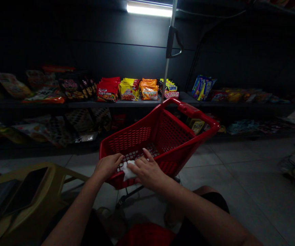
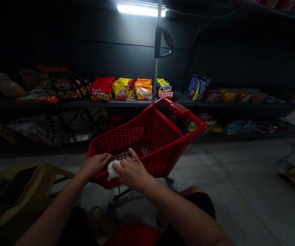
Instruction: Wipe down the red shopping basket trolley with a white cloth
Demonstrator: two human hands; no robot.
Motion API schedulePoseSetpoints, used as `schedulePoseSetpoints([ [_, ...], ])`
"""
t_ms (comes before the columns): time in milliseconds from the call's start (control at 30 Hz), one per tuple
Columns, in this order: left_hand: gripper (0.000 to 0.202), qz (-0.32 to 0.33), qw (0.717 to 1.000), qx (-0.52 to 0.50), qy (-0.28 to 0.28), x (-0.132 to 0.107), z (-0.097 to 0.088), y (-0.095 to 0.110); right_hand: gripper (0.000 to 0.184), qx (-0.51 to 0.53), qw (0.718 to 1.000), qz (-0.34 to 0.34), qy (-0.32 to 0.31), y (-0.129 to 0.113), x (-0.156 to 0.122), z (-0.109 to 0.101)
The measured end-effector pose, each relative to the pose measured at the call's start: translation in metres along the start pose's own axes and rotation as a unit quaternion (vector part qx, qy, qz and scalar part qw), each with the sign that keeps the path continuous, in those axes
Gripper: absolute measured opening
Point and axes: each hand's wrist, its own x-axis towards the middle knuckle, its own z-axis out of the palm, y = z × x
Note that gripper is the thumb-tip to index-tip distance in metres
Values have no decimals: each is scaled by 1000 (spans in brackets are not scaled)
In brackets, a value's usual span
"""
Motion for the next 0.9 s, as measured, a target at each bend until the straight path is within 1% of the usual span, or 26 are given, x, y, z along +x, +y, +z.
schedulePoseSetpoints([
  [100, 43, -14, 1000, -6, 1, -3, -2, -12, 45, -44, 998, 45, 6, 59, -46, -35],
  [167, 45, -20, 1000, -12, 3, -4, -2, -18, 50, -79, 992, 98, 18, 96, -77, -63],
  [200, 45, -19, 1000, -17, 1, -4, -2, -20, 50, -97, 987, 123, 28, 110, -90, -75],
  [267, 45, -17, 999, -35, 2, -4, -1, -22, 48, -122, 978, 162, 49, 127, -103, -92],
  [300, 44, -12, 999, -53, 7, -3, -1, -22, 45, -128, 974, 178, 60, 129, -104, -94],
  [333, 45, -4, 997, -76, 19, -2, -1, -22, 42, -128, 971, 188, 69, 126, -100, -92],
  [400, 48, 20, 989, -133, 60, -1, -1, -19, 37, -107, 973, 188, 73, 107, -82, -76],
  [467, 54, 45, 976, -183, 112, -1, 0, -16, 33, -65, 983, 163, 58, 74, -54, -48],
  [533, 57, 61, 966, -207, 144, -1, 0, -15, 29, -23, 989, 136, 43, 34, -23, -18],
  [600, 58, 69, 964, -208, 148, -1, -1, -16, 22, 0, 992, 126, 31, -3, 5, 6],
  [633, 58, 68, 968, -200, 137, -1, -1, -18, 20, 7, 993, 118, 27, -17, 16, 14],
  [667, 57, 64, 973, -187, 121, 0, -1, -21, 21, 13, 994, 104, 24, -27, 24, 19],
  [700, 57, 56, 978, -171, 103, 0, -2, -24, 24, 17, 996, 85, 22, -32, 29, 20],
  [733, 56, 47, 983, -154, 85, 0, -3, -27, 29, 18, 998, 63, 21, -31, 30, 20],
  [767, 55, 39, 987, -140, 69, 1, -4, -30, 34, 17, 999, 45, 20, -25, 27, 17],
  [800, 54, 32, 990, -128, 58, 1, -5, -33, 38, 12, 999, 34, 19, -13, 21, 11],
  [833, 53, 27, 991, -121, 53, 1, -6, -35, 40, 4, 999, 31, 19, 4, 12, 3],
  [900, 51, 19, 992, -115, 51, -1, -6, -37, 39, -21, 998, 55, 25, 48, -14, -18],
])
